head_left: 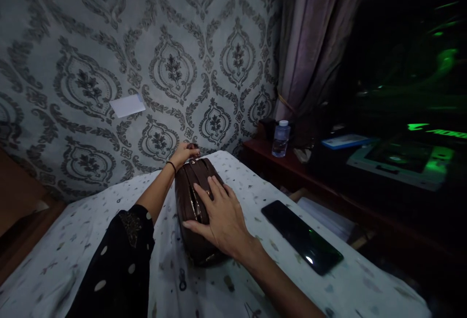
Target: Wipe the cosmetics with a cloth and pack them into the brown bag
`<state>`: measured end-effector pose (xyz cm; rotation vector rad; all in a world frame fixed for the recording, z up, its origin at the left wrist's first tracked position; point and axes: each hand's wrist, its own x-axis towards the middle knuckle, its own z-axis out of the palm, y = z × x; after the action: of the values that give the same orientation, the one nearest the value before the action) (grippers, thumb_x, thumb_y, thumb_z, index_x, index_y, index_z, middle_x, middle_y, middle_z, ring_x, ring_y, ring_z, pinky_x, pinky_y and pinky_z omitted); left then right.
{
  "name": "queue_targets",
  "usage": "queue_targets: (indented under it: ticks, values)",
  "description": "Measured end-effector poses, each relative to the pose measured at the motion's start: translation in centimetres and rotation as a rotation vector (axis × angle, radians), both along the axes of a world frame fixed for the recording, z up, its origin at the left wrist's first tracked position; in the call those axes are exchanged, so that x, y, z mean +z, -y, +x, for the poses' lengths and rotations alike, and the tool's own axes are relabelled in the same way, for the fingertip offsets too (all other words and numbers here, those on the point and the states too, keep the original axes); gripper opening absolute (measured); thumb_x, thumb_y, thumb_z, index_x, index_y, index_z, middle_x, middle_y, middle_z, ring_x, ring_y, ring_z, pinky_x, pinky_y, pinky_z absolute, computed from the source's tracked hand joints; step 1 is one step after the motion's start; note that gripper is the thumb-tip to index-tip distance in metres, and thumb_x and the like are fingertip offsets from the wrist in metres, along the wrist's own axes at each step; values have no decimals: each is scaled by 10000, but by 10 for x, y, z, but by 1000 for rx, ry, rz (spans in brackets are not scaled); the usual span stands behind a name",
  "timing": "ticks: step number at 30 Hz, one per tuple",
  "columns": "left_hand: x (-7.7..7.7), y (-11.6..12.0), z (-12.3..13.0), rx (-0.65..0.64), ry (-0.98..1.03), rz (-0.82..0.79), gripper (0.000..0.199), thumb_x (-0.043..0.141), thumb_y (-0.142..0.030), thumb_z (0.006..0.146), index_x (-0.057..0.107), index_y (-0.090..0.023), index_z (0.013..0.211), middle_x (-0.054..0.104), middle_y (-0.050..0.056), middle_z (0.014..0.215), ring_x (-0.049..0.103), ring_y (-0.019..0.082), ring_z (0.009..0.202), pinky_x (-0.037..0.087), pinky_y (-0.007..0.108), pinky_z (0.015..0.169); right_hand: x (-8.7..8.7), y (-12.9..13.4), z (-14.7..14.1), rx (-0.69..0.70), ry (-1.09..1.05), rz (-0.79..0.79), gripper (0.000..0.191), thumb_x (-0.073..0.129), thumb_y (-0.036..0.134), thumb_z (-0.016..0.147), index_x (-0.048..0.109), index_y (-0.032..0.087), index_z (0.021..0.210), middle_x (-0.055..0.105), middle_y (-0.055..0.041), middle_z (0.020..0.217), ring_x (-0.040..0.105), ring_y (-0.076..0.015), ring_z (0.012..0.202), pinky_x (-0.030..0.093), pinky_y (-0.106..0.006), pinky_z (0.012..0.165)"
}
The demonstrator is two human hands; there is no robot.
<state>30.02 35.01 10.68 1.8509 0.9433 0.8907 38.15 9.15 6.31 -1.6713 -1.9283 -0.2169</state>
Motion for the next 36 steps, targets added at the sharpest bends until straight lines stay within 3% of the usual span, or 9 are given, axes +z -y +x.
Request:
queue_targets:
  ticks: [7, 14, 19, 23, 28, 36]
  values:
    - [12, 26, -6, -83, 2, 114, 204, 704, -341, 667, 616, -158, 659, 660, 17, 686, 599, 156, 703, 462, 273, 720, 2, 0, 0, -8, -1, -5, 878, 434, 809, 804, 458, 230, 1465, 406, -198, 1529, 346, -325, 1441, 278, -503, 1141]
    - [19, 45, -10, -188, -81, 150, 265, 719, -401, 668, 636, -152, 701, 608, -15, 656, 536, 129, 645, 406, 238, 627, 2, -1, -1, -12, -11, 6, 877, 459, 806, 795, 473, 225, 1453, 407, -203, 1526, 353, -331, 1435, 272, -502, 1139]
    - [24, 48, -17, -209, -139, 156, 287, 707, -422, 668, 658, -153, 756, 630, -2, 732, 547, 135, 694, 416, 241, 672, 5, 1, 0, 0, -11, -11, 841, 486, 765, 818, 463, 218, 1457, 408, -204, 1525, 345, -328, 1440, 275, -503, 1138]
    - [24, 44, -35, -120, -196, 177, 240, 653, -380, 707, 655, -150, 777, 617, -6, 704, 537, 135, 689, 403, 238, 668, 1, 4, 1, -16, -29, 53, 799, 525, 699, 843, 485, 164, 1434, 448, -215, 1494, 380, -328, 1414, 266, -511, 1142]
    - [15, 41, -56, 65, -308, 227, 174, 616, -297, 705, 605, -157, 601, 484, -43, 530, 438, 120, 579, 317, 239, 583, -12, 13, -6, -84, -97, 146, 715, 544, 647, 857, 511, 193, 1408, 458, -205, 1484, 388, -348, 1391, 221, -585, 1130]
    - [8, 51, -53, 304, -342, 307, 248, 600, -240, 689, 476, -196, 480, 397, -34, 505, 396, 145, 628, 224, 273, 597, -24, 20, -16, -117, -81, 198, 647, 548, 603, 874, 523, 226, 1399, 448, -173, 1492, 336, -359, 1395, 238, -573, 1102]
